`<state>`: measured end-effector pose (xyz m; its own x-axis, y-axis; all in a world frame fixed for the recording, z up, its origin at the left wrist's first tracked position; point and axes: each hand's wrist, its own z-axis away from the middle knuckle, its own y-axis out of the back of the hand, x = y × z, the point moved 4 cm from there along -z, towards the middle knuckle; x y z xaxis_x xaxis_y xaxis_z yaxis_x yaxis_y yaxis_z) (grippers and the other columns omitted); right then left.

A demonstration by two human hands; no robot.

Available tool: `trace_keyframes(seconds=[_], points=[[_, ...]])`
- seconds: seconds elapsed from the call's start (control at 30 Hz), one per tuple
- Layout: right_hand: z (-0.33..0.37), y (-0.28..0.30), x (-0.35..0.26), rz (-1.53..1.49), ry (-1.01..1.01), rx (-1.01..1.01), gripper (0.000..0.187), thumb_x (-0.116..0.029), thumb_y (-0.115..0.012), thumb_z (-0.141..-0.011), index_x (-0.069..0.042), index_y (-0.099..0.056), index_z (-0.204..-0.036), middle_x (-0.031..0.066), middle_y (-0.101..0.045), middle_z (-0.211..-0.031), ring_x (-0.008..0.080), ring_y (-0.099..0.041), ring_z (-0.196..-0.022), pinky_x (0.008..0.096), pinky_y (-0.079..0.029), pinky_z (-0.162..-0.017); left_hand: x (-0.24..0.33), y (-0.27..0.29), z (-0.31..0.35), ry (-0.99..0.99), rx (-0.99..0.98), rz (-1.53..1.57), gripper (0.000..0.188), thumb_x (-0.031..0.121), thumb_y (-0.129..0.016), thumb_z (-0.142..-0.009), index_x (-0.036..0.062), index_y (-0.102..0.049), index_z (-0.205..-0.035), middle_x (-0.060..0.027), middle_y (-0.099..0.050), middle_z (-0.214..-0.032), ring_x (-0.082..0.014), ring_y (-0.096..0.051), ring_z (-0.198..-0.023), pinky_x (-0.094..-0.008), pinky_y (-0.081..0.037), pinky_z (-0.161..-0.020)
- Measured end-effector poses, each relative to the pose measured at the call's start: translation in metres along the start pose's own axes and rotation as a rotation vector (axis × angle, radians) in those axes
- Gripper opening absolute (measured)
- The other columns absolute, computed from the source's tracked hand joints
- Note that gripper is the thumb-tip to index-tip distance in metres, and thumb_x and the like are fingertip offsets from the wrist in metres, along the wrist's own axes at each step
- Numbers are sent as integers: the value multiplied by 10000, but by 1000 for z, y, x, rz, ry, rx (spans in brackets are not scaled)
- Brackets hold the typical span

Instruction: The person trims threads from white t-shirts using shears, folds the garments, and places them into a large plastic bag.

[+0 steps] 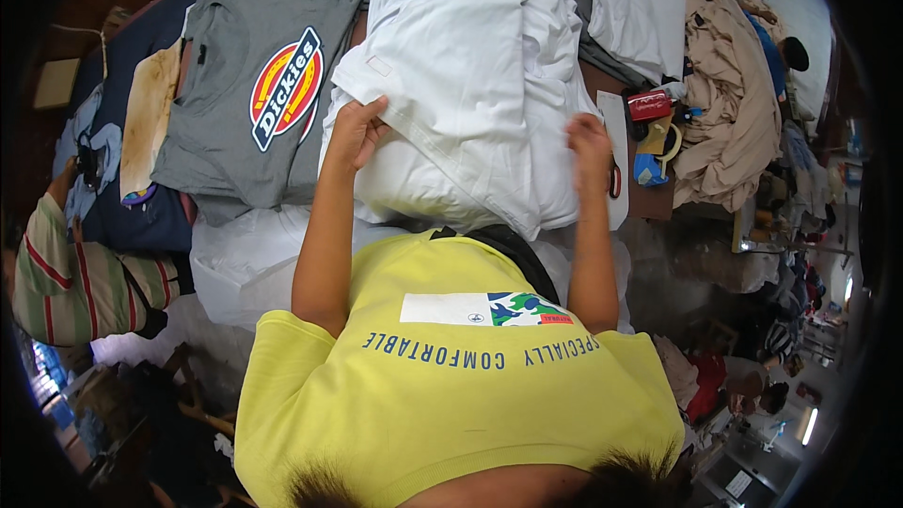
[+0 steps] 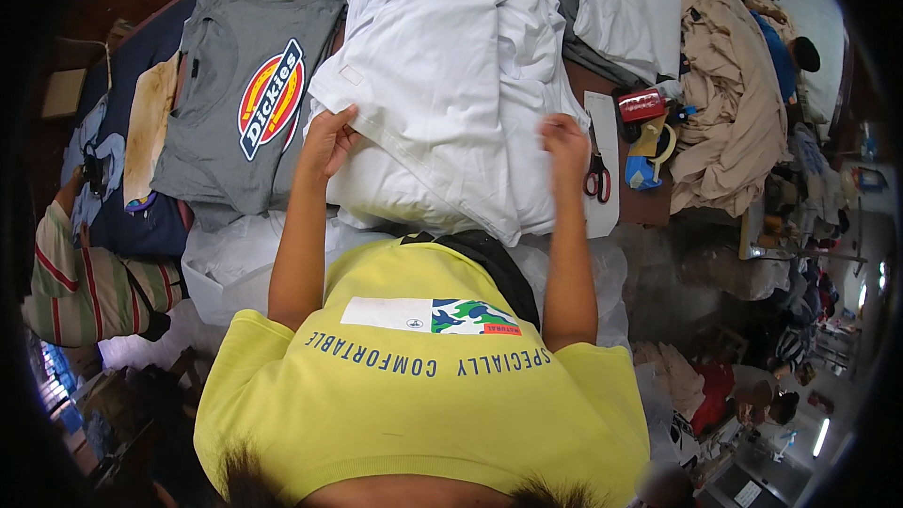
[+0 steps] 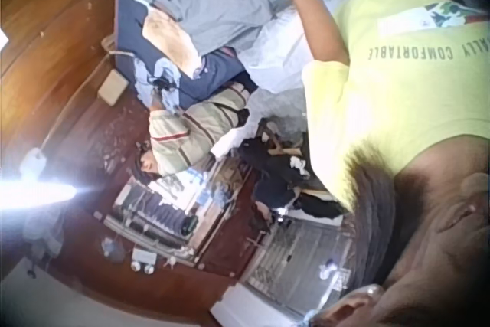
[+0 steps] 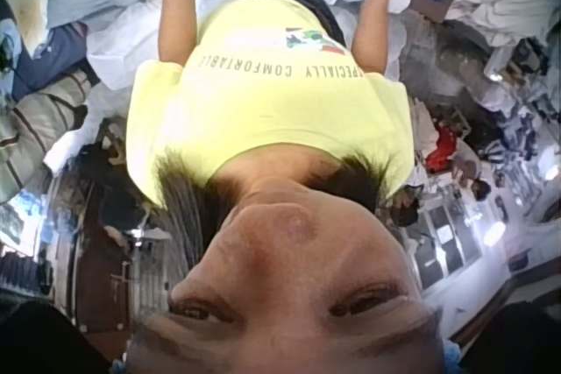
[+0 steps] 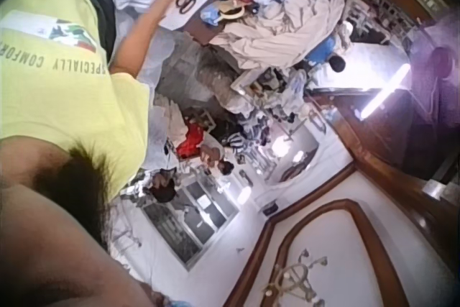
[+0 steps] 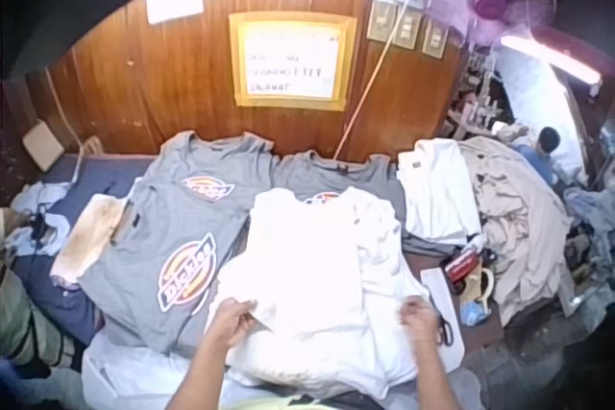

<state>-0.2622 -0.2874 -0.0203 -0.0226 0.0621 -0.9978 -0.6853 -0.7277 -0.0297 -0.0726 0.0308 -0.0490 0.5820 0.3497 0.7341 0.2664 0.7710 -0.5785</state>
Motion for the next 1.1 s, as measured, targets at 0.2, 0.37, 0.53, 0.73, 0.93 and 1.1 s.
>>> trace_keyframes(seconds=[0.2,0.37,0.53,0.73,0.93,1.1], points=[[38,-192,-32,99,-62,-543,625,-48,-678,-758,-69,-391,-1313,18,-589,-637,64,-522,-573,209,-430,-551,15,0,10,11,-72,-17,253,127,-538,-885,-15,-529,-1094,-108,-633,-1008,-167,-627,-895,-304,-516,-801],[28,-242,-24,333,71,-476,421,-111,-676,-758,-56,-474,-1124,73,-615,-655,161,-605,-618,289,-457,-584,20,3,14,24,-138,8,258,139,-516,-901,-22,-533,-1102,-119,-625,-1038,-170,-619,-918,-313,-493,-843],[30,-245,-22,498,121,-364,383,-225,-718,-738,-63,-461,-972,98,-616,-663,250,-618,-636,343,-463,-598,24,-4,20,10,-101,21,268,150,-511,-908,-29,-530,-1106,-120,-624,-1039,-184,-620,-917,-318,-479,-863],[29,-233,4,588,-46,-382,451,-319,-726,-726,-68,-438,-967,102,-595,-652,260,-606,-632,351,-452,-578,21,3,11,55,-151,72,247,142,-499,-911,-20,-525,-1095,-130,-625,-1031,-217,-624,-923,-339,-489,-851],[28,-171,4,541,158,-412,331,-205,-708,-751,-77,-513,-986,82,-579,-654,197,-590,-616,314,-449,-560,5,10,9,11,-103,142,302,156,-472,-923,-11,-451,-1175,-139,-581,-1124,-243,-601,-989,-394,-489,-886],[2,24,-9,576,405,303,110,-136,-637,-819,-55,-598,-882,66,-606,-838,176,-572,-763,292,-455,-649,-25,22,26,126,-4,160,333,183,-501,-913,3,-447,-1188,-136,-568,-1134,-244,-557,-1054,-395,-471,-897]])
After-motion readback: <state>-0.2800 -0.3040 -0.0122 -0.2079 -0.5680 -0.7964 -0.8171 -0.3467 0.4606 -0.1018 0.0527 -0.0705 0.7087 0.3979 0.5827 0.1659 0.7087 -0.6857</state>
